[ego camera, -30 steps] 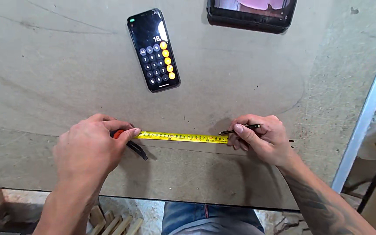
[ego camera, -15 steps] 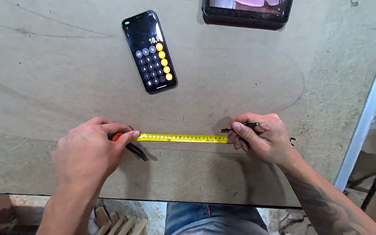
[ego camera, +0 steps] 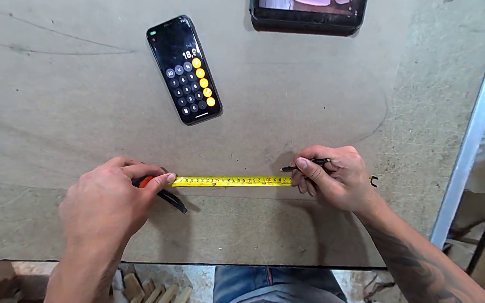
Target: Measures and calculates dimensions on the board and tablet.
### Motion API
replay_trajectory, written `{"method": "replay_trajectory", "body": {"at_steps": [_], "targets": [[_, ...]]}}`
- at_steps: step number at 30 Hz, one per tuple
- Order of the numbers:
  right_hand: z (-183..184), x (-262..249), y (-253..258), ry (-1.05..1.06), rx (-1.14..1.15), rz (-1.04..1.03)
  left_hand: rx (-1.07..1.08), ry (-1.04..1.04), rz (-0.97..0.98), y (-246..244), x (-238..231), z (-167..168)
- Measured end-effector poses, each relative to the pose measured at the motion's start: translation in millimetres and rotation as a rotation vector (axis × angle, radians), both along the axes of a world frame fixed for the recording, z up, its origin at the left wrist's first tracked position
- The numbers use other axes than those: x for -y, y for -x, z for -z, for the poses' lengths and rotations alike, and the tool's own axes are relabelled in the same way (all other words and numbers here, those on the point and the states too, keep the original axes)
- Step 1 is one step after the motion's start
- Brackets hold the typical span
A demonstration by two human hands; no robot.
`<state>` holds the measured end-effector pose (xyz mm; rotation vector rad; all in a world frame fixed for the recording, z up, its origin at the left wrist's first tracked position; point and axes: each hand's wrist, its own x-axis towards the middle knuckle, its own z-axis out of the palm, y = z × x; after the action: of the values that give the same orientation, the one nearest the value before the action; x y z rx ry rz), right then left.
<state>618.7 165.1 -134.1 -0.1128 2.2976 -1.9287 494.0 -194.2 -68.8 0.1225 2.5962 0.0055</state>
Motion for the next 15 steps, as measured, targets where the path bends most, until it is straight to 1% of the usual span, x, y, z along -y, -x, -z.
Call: {"method": "replay_trajectory", "body": {"at_steps": [1, 4, 5, 7, 8, 9, 10, 12, 14, 15], "targets": [[0.0, -0.8, -0.2, 0.056, 0.026, 0.028, 0.000, 0.003, -0.002, 0.3, -1.1, -0.3], [-6.2, -7.0, -4.0, 0.377, 0.150, 0.185, 0.013, -0.029, -0.009, -1.1, -0.1, -2.4], [-13.0, -9.5, -5.6, 0.393, 0.153, 0.241, 0.011, -0.097, 0.018, -1.9, 5.9, -2.9], [-35.9, -14.8, -11.5, 0.260, 0.109, 0.288, -0.002, -0.356, 0.097, -9.8, 27.8, -1.2], [-49.4, -17.7, -16.8, 0.162, 0.071, 0.294, 0.019, -0.480, 0.094, -19.7, 36.4, -1.4], [-63.7, -20.2, -22.8, 0.063, 0.027, 0.304, 0.072, -0.556, 0.059, -32.4, 42.0, -3.4], [-78.6, -22.6, -29.3, -0.015, -0.006, 0.325, 0.142, -0.581, 0.004, -46.9, 45.6, -6.7], [-104.6, -27.2, -40.0, -0.110, -0.023, 0.379, 0.278, -0.542, -0.092, -77.3, 50.1, -14.6], [-115.0, -27.7, -43.0, -0.241, -0.031, 0.383, 0.374, -0.517, -0.202, -104.5, 54.3, -23.4], [-112.8, -23.3, -44.1, -0.357, -0.030, 0.348, 0.399, -0.514, -0.254, -118.5, 57.6, -26.4]]}}
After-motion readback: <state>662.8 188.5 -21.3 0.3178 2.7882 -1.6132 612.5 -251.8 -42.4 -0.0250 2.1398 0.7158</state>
